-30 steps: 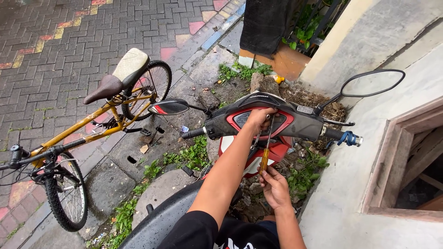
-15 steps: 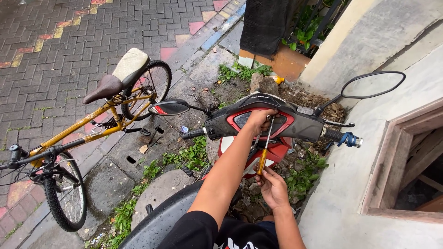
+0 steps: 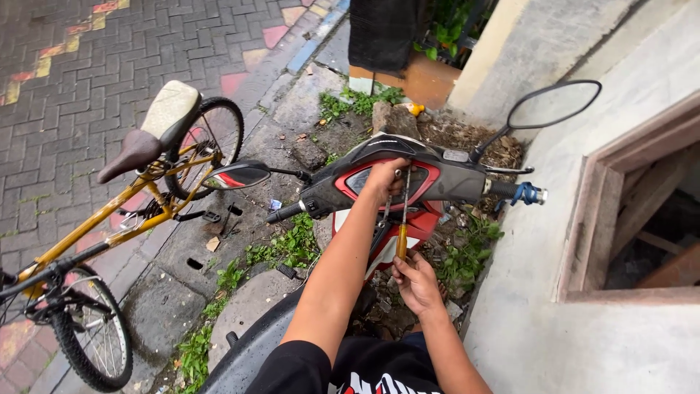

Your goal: The person uses a screwdriver to unscrew and remove the front panel of a red scooter's dashboard. They manipulate the tool to loosen fasteners and detach the plastic cover, revealing the internal components.

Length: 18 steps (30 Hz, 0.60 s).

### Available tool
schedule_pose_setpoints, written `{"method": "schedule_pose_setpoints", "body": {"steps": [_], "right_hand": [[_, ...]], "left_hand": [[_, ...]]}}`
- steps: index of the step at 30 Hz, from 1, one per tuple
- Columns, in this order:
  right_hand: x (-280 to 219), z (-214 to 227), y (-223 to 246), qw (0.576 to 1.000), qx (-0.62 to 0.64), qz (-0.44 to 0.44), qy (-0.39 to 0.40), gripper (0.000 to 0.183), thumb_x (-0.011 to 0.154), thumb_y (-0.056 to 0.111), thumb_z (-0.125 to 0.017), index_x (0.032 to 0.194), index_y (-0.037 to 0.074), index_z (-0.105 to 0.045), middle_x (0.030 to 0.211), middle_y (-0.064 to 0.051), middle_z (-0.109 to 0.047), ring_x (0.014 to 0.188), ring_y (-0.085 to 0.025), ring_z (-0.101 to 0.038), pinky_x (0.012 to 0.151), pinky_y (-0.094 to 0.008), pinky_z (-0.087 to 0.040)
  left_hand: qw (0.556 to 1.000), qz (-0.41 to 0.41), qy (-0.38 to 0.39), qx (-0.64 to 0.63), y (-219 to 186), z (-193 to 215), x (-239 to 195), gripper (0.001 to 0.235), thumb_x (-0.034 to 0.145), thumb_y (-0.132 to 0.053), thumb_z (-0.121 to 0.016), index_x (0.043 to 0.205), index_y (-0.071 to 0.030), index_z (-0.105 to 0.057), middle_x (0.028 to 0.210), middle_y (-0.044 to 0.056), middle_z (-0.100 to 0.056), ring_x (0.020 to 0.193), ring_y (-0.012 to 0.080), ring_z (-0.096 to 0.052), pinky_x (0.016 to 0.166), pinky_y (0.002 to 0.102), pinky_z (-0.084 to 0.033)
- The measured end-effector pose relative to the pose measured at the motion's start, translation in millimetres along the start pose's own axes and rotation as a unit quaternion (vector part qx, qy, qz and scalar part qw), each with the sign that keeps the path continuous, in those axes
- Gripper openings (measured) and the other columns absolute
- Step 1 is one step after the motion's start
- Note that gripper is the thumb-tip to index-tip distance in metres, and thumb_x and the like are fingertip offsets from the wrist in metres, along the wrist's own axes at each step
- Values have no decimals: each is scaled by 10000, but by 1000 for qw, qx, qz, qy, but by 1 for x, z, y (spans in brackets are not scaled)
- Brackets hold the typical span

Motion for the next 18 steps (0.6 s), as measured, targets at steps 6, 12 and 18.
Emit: {"method": "schedule_pose_setpoints", "body": {"steps": [6, 12, 18], "right_hand": [[8, 14, -9, 1000, 4, 2, -17, 310, 951, 41, -729, 1200, -24, -557, 846, -82, -653, 684, -163, -650, 575, -229, -446], [-5, -3, 1, 999, 23, -41, 3, 373, 1038, 112, -558, 1371, -52, -524, 1118, -252, -713, 762, -257, -690, 629, -294, -498], [3, 8, -5, 1000, -19, 0, -18, 401, 996, 41, -655, 1339, -88, -492, 978, -165, -663, 727, -194, -628, 620, -293, -463]], "left_hand": [[1000, -1, -4, -6, 1, -1, 4, 316, 780, -149, -805, 653, -59, -530, 462, -19, -333, 294, 72, -329, 273, 273, -245], [1000, -6, -4, -4, -2, -3, -5, 289, 783, -129, -790, 667, -33, -543, 471, 0, -331, 296, 70, -341, 275, 256, -240], [1000, -14, -8, -11, 1, -5, 1, 318, 771, -120, -805, 658, -32, -521, 473, 15, -336, 293, 81, -332, 277, 274, -241]]}}
Point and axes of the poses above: each hand's wrist, its own x-axis towards the middle knuckle, its own z-axis out of the back of the hand, y = z × x, the point moved 7 cm from there along x, towards the middle knuckle
